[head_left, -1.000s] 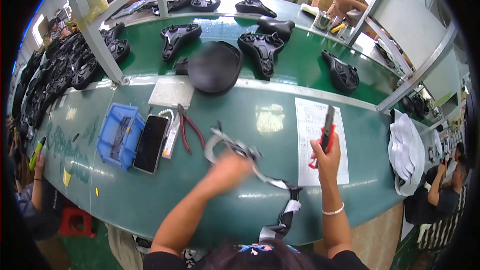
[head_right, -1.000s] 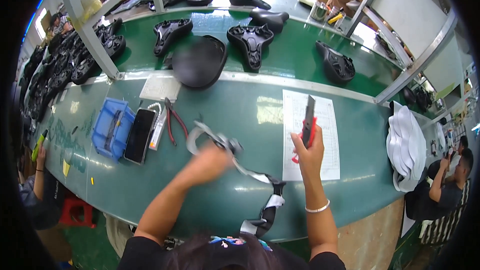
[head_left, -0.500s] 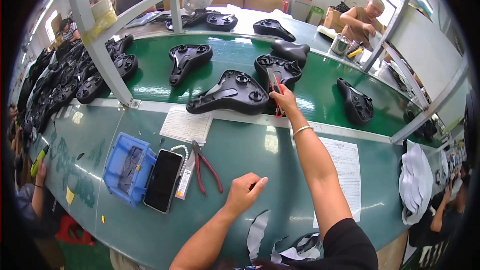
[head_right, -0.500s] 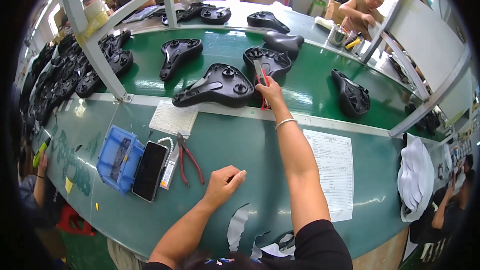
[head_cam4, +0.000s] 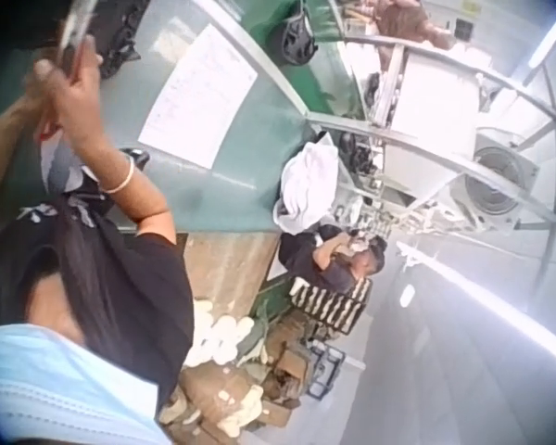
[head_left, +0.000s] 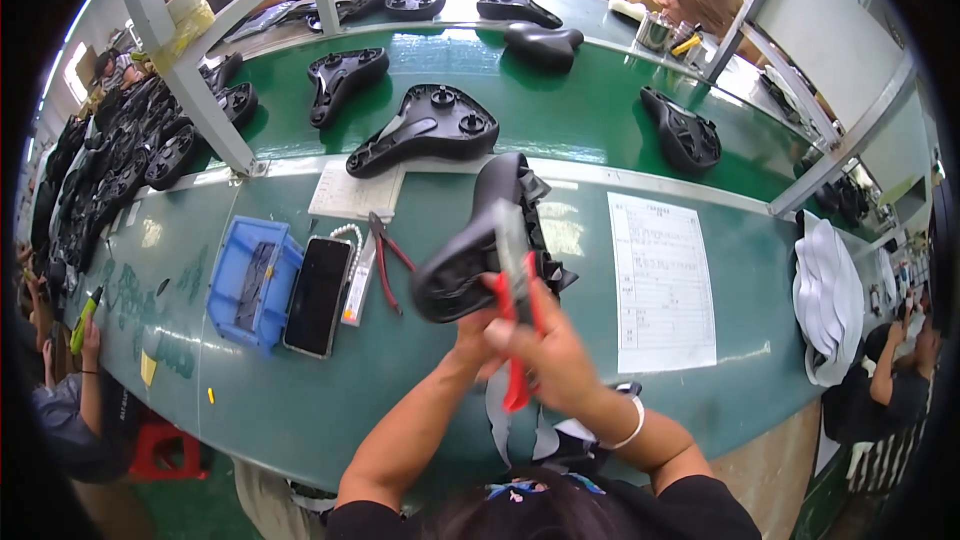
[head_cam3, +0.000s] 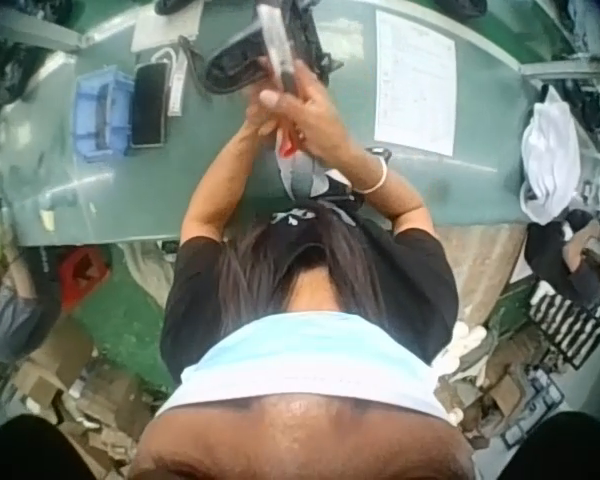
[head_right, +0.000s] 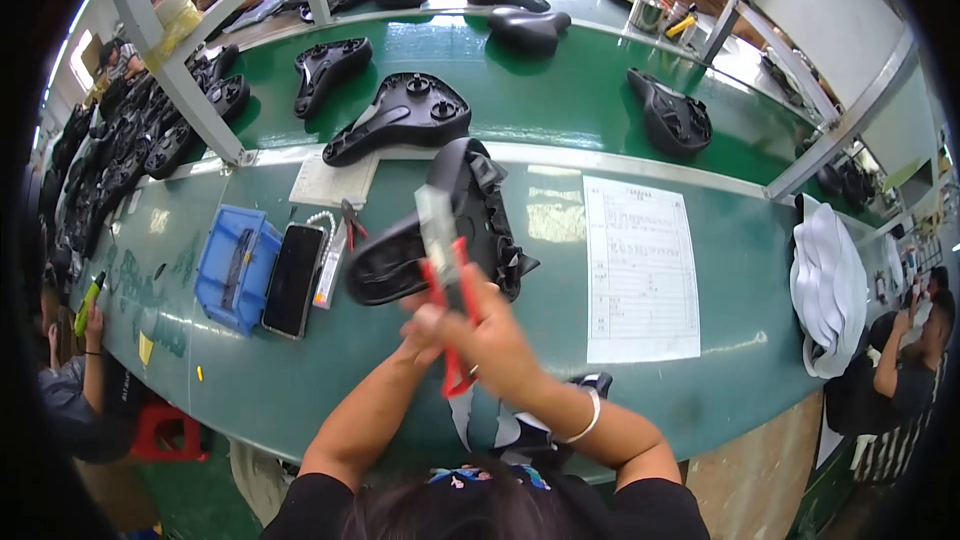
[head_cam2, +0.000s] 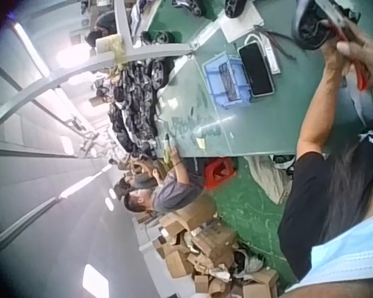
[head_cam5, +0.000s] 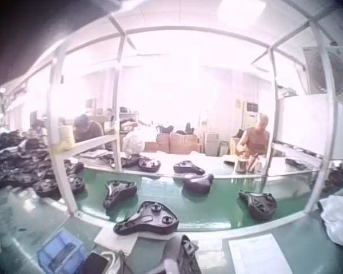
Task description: Trimming excess material from the underside of bicycle seats using a utility knife.
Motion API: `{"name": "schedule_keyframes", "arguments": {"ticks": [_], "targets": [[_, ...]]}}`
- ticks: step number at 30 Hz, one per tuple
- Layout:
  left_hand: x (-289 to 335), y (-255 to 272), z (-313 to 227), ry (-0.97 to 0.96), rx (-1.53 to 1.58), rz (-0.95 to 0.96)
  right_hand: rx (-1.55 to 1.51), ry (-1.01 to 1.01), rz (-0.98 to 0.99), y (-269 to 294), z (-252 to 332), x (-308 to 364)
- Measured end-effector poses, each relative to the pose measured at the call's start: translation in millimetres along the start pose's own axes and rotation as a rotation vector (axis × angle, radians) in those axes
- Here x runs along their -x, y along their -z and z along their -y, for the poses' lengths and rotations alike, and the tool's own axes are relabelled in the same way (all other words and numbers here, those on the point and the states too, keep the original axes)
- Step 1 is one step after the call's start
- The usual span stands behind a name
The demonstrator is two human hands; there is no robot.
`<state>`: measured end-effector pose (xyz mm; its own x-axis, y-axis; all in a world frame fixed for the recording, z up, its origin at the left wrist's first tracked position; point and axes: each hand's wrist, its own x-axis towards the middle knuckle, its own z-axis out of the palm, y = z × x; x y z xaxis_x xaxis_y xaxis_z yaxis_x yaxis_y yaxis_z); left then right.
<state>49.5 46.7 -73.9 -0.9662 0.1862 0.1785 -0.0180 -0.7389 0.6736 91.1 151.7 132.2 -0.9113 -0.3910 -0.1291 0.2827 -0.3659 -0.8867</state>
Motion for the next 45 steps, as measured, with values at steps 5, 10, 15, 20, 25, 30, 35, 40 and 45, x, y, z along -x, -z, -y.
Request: {"name": "schedule_keyframes", "arguments": {"ticks": [5, 10, 15, 20, 25, 30, 35, 40, 45], "targets": [[4, -80, -62, -0.031, -0.515, -0.509, 0.166, -0.117, 0.109, 26, 2, 56], [36, -49, -132, 0.394, -0.152, -0.304, 0.782, 0.163, -0.190, 100, -7, 88], [16, -67, -162, 0.551, -0.467, -0.144, 1.560, 0.551, 0.108, 118, 14, 78], [-14, -96, -170, 0.651, -0.785, 0.000, 1.877, 0.630, 0.360, 122, 26, 53], [0, -77, -161, 0.633, -0.695, -0.132, 1.780, 0.199, 0.140, 123, -23, 105], [33, -83, -150, 0.477, -0.612, -0.413, 1.418, -0.027, -0.157, 77, -65, 157], [55, -94, -156, 0.374, -0.584, -0.401, 1.239, 0.219, -0.163, 91, -45, 153], [79, -103, -154, 0.342, -0.644, -0.436, 1.099, 0.384, -0.150, 76, -37, 74], [126, -71, -141, 0.123, -1.222, -0.700, 0.434, 0.174, -0.483, 104, -17, 47]]}}
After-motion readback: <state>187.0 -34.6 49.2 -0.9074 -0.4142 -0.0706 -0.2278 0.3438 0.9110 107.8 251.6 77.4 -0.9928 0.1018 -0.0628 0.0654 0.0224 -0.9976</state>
